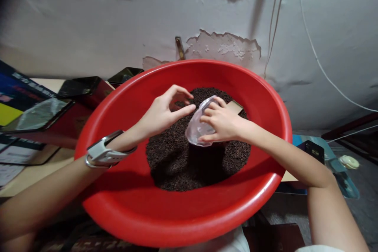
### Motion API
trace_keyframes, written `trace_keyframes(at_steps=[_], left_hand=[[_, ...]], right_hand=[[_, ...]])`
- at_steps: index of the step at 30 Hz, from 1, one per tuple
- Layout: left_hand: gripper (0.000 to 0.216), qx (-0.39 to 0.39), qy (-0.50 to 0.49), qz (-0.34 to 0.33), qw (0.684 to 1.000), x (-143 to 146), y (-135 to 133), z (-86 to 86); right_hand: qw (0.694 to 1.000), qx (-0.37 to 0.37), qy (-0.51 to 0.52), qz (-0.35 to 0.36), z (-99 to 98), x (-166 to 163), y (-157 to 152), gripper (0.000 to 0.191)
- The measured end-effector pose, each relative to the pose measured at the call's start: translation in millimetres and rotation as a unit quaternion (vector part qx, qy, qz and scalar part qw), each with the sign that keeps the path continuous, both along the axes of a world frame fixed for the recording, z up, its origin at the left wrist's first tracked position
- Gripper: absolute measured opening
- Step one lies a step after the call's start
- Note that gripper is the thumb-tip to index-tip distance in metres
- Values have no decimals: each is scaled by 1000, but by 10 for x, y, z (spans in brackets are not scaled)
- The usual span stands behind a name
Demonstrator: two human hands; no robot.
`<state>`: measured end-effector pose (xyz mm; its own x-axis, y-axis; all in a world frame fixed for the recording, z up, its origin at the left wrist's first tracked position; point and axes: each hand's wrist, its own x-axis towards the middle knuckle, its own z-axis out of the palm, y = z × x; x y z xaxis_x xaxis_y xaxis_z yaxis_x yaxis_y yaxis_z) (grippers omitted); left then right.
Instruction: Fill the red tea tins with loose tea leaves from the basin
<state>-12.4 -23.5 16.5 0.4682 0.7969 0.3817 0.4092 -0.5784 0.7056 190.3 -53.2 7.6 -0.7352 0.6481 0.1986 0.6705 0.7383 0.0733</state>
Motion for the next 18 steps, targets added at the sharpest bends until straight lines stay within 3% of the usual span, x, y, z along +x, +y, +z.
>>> trace_keyframes(at_steps=[2,6,8,12,15,18], left_hand=[[40,44,22,-20,999,101,89,61],[28,7,131,-134,982,244,320,107],[19,15,170,-108,979,206,385,118],[26,59,219,24,974,-24,309,158],[34,102,265,34,958,-110,118,189],[38,167,266,11,949,-23,-40,204]], right_hand=[[999,-1,-38,30,-39,-111,-40,17],[993,-26,-93,73,-41,-131,-115,26],[991,-22,-106,72,19,15,-150,26],[995,12,-100,25,244,436,-175,34],[997,53,-59,-19,420,561,-157,36],[996,74,-33,-28,447,398,-159,27]])
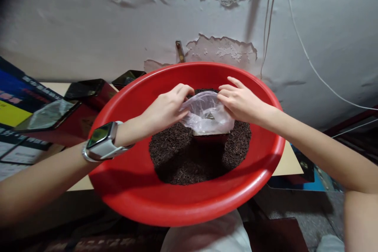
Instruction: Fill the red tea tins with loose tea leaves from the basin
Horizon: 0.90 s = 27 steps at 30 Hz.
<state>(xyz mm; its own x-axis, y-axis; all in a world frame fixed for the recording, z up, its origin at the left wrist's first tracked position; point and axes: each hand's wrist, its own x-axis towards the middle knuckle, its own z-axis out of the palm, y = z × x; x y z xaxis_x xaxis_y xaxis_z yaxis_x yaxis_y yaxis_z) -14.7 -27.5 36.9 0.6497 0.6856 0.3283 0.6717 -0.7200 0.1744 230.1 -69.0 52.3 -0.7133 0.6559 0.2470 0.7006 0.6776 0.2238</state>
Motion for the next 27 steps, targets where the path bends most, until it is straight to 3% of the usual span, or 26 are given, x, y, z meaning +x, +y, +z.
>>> trace_keyframes(at_steps=[4,8,13,15,20,24,27], left_hand=[[30,19,66,-73,995,171,17,7],[29,-7,168,0,986,194,139,36],[37,-57,205,63,975,111,75,4],[44,-97,232,63,966,89,14,-73],[62,-186,215,8,959,10,52,-420],[75,-280,77,-106,951,-124,249,-745],[80,-318,-7,-113,941,-204,323,-922]], right_hand=[[999,-11,-46,3,-260,-329,-84,40],[992,3,-117,-39,-413,-308,-149,14],[977,45,-150,-148,-261,16,-65,17],[974,-4,-146,-173,-305,81,-15,29],[959,-175,-99,-198,-663,138,73,87],[937,-303,12,-174,-839,252,151,99],[929,-335,74,-140,-899,297,218,106]])
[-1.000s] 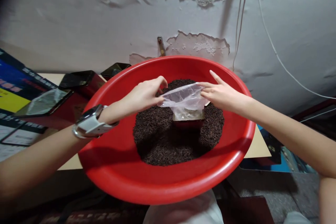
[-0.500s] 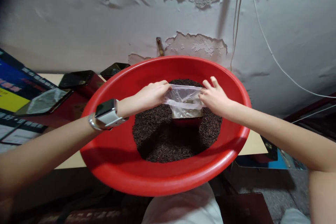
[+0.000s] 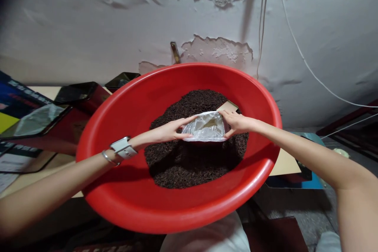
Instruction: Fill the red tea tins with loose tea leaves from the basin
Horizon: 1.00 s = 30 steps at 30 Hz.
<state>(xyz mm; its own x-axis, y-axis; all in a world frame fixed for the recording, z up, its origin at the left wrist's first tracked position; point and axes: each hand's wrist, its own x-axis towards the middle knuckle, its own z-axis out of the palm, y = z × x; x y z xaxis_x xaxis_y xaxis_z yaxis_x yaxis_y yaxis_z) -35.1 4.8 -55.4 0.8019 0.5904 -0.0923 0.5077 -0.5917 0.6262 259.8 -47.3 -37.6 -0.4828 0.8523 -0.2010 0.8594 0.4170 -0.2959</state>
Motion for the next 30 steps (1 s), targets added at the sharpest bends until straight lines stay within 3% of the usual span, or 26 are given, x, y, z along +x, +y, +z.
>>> trace_keyframes(at_steps=[5,11,14,19,22,27,30], left_hand=[[85,-8,-34,38,999,-32,-24,-9],[88,78,16,38,996,-38,5,141],[82,45,1,58,997,-29,41,84],[84,-156,-83,91,980,3,82,-120],[84,-232,-99,99,963,-15,33,-263],[65,-233,-41,59,970,-31,-79,-592],[47,-240,-12,114,964,-15,9,-555]], right_hand=[[1000,-16,11,-3,50,-105,82,110],[998,-32,-60,-11,256,-237,108,103],[997,-44,-57,-20,241,-232,89,102],[997,-44,62,-8,-65,-106,75,110],[985,-49,164,-16,-341,-52,96,111],[972,-58,218,-68,-715,-69,130,118],[967,-31,244,-59,-821,-91,110,115]])
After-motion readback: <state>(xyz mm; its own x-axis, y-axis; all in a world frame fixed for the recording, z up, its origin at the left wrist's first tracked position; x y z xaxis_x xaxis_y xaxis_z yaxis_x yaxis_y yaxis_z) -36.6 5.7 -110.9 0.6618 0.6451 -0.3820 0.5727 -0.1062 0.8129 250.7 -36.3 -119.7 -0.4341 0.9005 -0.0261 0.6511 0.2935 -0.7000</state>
